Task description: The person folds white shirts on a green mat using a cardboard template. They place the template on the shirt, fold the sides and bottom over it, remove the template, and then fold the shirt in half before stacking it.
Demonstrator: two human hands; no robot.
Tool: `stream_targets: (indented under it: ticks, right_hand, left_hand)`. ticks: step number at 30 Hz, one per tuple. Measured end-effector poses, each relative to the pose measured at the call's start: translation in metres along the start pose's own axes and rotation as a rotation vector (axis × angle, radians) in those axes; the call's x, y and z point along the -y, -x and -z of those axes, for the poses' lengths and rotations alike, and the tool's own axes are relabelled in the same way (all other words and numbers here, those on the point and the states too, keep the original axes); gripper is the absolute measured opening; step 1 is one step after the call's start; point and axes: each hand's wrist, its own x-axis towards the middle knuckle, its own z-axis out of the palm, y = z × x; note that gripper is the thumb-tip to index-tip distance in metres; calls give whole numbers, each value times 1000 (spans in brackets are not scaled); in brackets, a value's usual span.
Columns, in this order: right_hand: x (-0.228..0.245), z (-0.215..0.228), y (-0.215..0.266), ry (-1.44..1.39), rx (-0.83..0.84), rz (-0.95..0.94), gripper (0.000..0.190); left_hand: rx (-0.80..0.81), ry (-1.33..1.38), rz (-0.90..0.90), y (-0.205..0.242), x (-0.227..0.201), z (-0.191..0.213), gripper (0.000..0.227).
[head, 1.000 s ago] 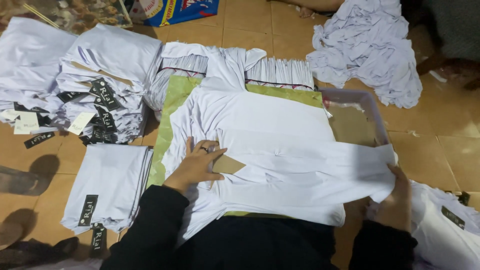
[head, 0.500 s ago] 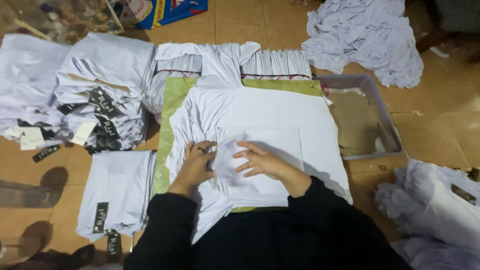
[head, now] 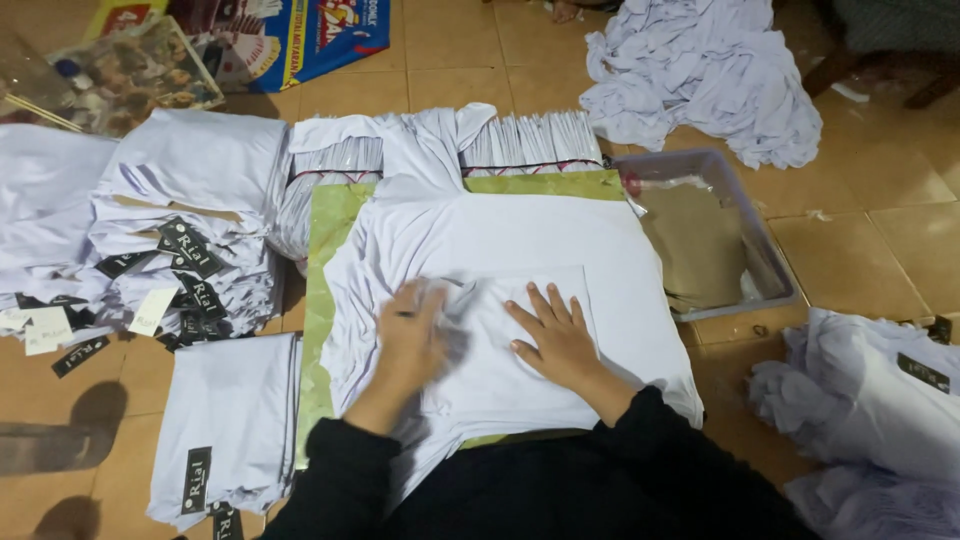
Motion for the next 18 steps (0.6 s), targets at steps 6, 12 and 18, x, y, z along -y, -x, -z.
stream_targets:
  ticks: [6,12,18]
  right_hand:
    - [11,9,4,-20,40,-19,66]
    - [-26,-19,-4,-207,-184,71,61]
    - [-100,-6,-48,-298,-530,101,29]
  left_hand:
    - [349,-355,-126,-19,-59,-52,69]
    - [336,-440,333,-28,-39,-20,76]
    - [33,-579,207,-54,31,-28,47]
